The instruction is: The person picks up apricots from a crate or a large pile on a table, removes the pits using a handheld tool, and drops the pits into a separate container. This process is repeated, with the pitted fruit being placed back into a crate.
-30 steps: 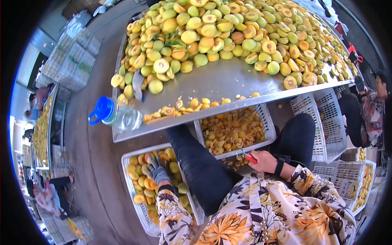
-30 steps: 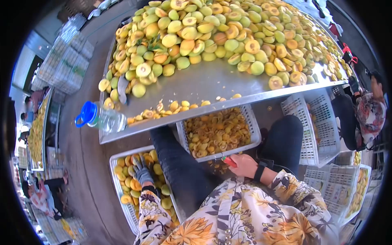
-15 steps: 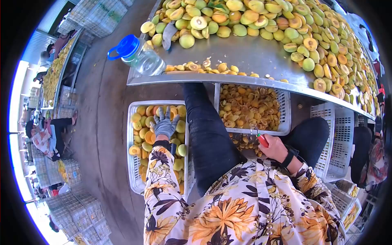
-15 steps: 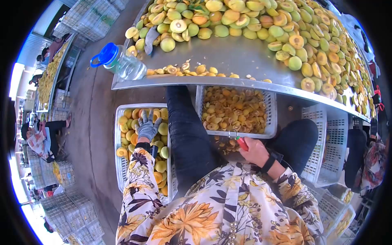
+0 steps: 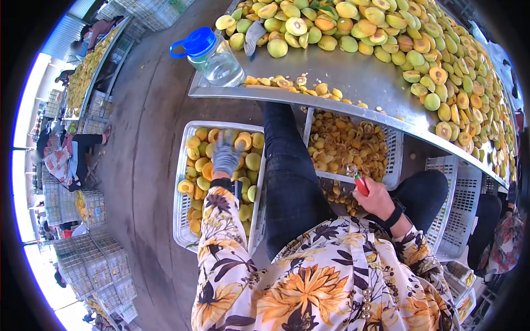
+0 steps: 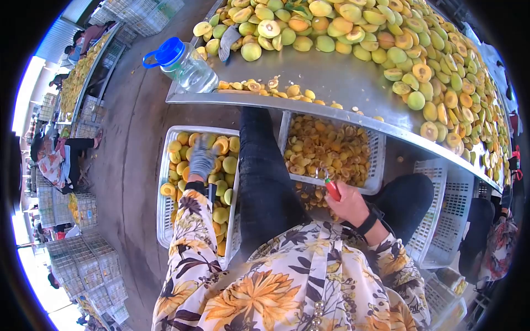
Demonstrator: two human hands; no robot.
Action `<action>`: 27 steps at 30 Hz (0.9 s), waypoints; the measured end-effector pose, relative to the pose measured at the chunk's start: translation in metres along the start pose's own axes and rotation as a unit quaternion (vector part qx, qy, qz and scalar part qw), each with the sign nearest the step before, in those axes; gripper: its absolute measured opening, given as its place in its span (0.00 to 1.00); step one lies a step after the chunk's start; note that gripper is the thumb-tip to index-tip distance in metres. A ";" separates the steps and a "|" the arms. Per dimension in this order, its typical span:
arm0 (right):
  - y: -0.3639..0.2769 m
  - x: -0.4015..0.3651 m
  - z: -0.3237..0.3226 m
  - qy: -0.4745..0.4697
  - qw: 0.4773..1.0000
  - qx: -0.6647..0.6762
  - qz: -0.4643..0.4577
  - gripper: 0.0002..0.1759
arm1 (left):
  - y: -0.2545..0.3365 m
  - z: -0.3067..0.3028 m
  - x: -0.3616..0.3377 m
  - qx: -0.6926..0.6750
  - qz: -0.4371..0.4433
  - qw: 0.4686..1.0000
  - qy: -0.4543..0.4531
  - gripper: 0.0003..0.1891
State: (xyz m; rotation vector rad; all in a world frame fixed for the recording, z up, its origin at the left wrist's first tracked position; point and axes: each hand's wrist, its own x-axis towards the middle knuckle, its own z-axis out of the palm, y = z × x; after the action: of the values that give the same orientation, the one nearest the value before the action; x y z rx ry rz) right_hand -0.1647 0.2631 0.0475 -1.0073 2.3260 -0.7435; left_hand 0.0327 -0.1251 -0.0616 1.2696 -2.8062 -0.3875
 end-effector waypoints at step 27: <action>0.054 0.004 -0.012 0.046 0.994 0.098 0.024 0.23 | 0.406 -0.178 0.224 0.034 0.376 0.915 0.141 0.37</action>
State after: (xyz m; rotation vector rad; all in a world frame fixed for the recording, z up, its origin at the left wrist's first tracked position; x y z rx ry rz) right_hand -0.2014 0.2942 0.0201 -0.8434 2.2923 -0.9944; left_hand -0.3902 -0.0711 0.1937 0.1504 -2.7795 -0.0530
